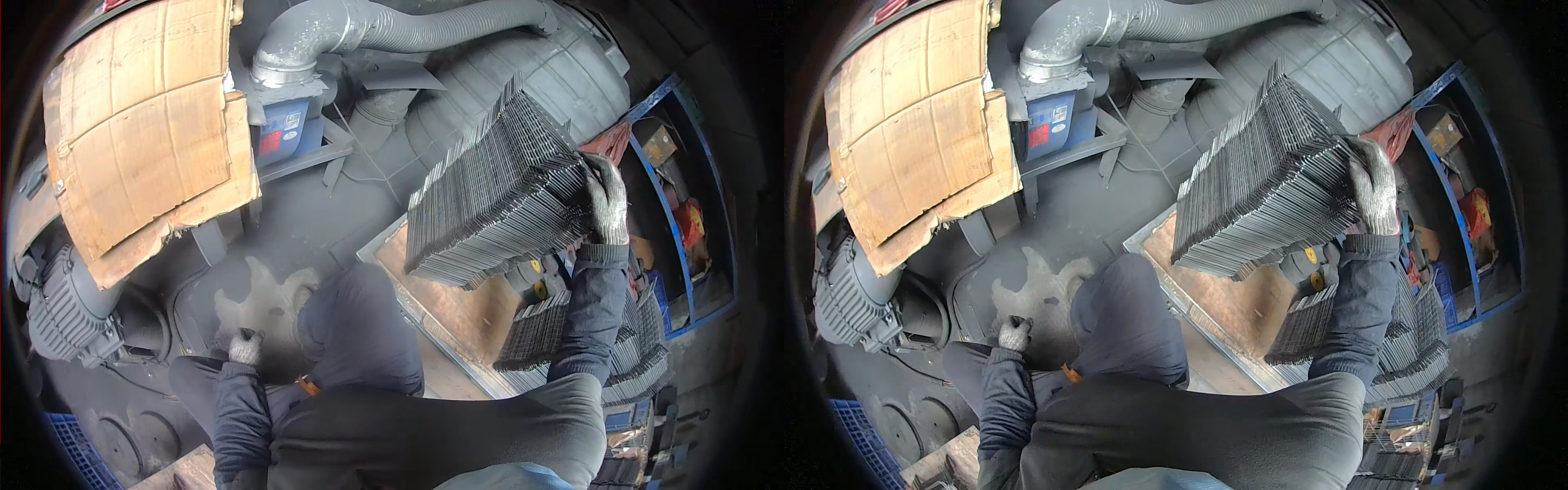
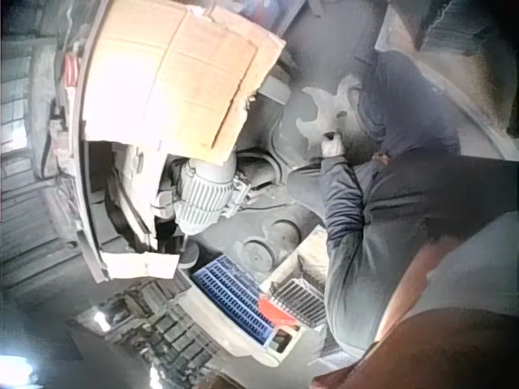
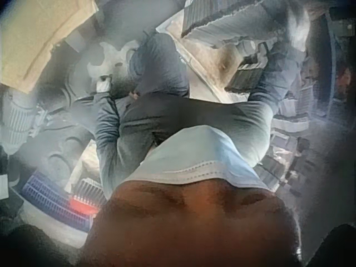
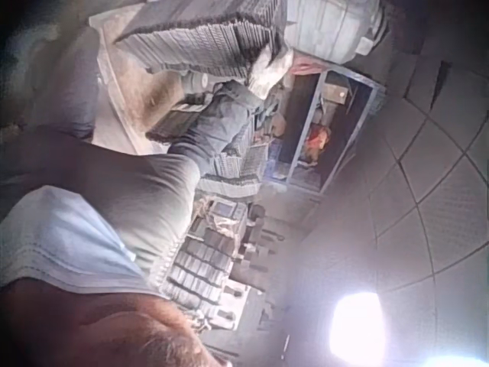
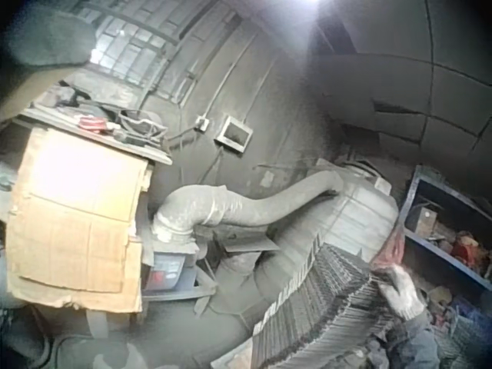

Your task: Manually straightening the wires on metal grates by hand and stacking them.

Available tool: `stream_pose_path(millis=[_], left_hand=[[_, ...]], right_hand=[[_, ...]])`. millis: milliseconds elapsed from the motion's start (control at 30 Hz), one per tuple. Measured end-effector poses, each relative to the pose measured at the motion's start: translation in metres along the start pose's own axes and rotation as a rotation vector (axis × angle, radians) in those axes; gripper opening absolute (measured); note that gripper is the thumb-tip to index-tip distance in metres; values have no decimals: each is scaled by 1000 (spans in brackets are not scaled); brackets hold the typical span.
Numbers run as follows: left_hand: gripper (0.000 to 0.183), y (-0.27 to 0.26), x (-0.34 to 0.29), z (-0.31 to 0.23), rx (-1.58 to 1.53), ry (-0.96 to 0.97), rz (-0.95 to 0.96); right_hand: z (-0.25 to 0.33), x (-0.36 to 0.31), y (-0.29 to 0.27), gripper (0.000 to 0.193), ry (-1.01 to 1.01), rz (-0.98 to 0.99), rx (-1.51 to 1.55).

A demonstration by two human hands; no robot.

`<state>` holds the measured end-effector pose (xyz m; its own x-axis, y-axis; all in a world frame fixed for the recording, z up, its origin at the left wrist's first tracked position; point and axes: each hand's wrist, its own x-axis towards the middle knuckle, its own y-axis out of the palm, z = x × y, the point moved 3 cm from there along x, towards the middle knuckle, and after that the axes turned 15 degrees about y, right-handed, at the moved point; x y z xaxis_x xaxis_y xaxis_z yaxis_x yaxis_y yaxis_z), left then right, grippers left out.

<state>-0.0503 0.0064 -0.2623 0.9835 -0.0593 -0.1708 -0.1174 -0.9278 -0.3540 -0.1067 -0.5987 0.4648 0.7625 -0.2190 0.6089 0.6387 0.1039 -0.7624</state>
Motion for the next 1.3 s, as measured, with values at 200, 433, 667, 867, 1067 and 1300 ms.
stream_pose_path(millis=[200, 433, 667, 867, 1067, 1300], left_hand=[[36, 3, 1, 13, -48, 46, -25], [37, 4, 1, 13, 7, 64, -18], [37, 5, 2, 17, -10, 33, 9], [38, 7, 4, 15, 35, 40, 16], [43, 0, -2, -9, 66, 1, 68], [50, 2, 0, -4, 56, -102, 63]], right_hand=[[-3, 19, 3, 42, -91, -50, -164], [-14, 26, 4, 38, 29, -100, -158], [2, 14, -3, 40, 8, -40, -57], [6, 9, 1, 40, -51, 43, 22], [-1, 9, 15, 31, 85, -33, -146], [0, 30, 0, 59, 193, 380, 147]])
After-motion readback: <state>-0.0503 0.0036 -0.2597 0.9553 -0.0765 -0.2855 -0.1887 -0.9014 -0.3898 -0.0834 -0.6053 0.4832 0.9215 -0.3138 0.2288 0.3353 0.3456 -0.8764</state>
